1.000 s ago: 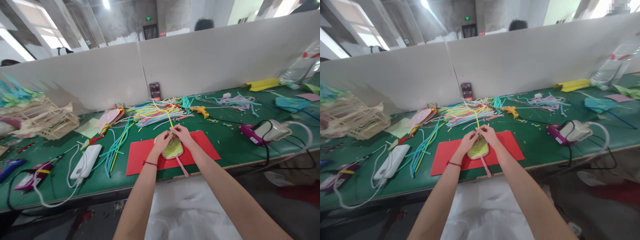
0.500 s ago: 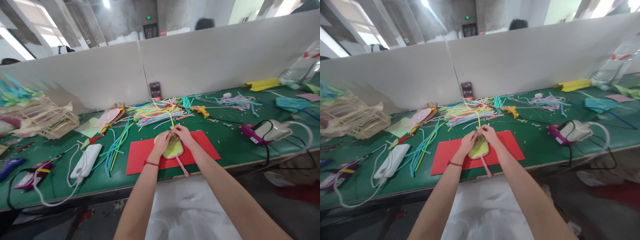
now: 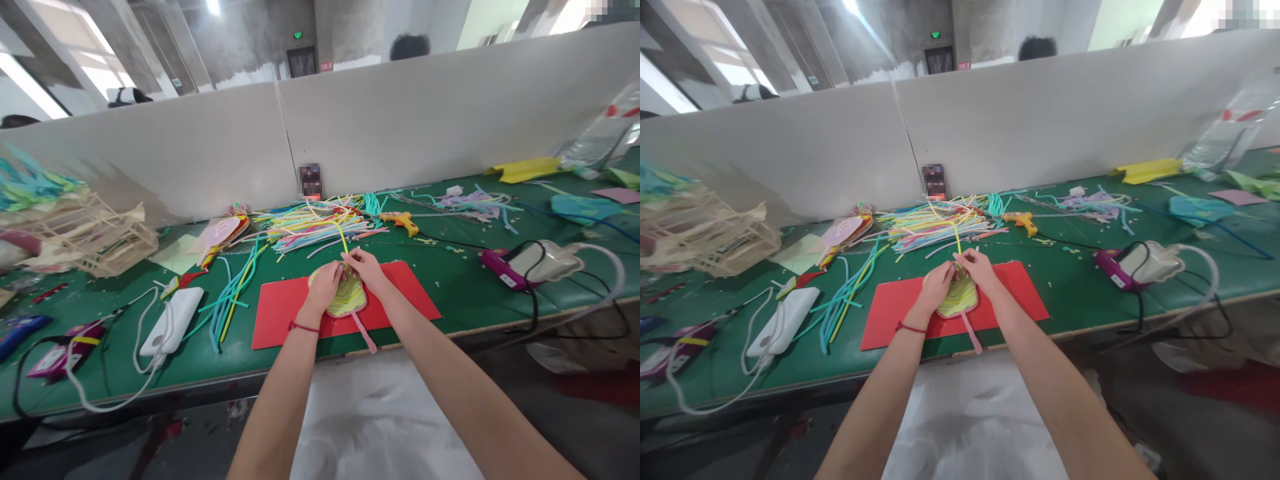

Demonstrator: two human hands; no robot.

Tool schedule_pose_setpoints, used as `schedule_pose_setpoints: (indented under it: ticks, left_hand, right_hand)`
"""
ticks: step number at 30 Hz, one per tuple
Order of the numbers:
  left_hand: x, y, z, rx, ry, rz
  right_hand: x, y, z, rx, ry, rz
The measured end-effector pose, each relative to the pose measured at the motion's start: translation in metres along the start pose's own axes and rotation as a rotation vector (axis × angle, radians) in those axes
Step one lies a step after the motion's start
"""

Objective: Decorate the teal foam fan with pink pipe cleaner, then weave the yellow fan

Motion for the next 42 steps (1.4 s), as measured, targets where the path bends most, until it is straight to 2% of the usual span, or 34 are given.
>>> schedule_pose_setpoints:
  ticks: [7, 17, 42]
  left_hand:
    - [-0.0062, -0.0017, 0.0010, 0.049, -0.075, -0.125]
    - [-0.0101, -0.0022, 0.0028, 0.065, -0.097, -0.208]
    - [-0.0035, -0.0044, 0.0011, 0.022, -0.148, -0.092]
  right_hand:
    - [0.0043, -0.0012, 0.0013, 0.021, -0.005, 0.062]
    - [0.0057, -0.0014, 0.0027, 0.032, -0.003, 0.089]
    - [0.0034, 0.0004, 0.0004, -0.004, -0.047, -0.038]
Point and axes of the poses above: each hand's wrist, its own z-axis towards the middle knuckle, its own y-axis out of the palm, x = y × z, the point moved 5 cm from there along z, towards the middle knuckle, and after that the axes turned 6 degrees about -z, right-handed, at the moved point
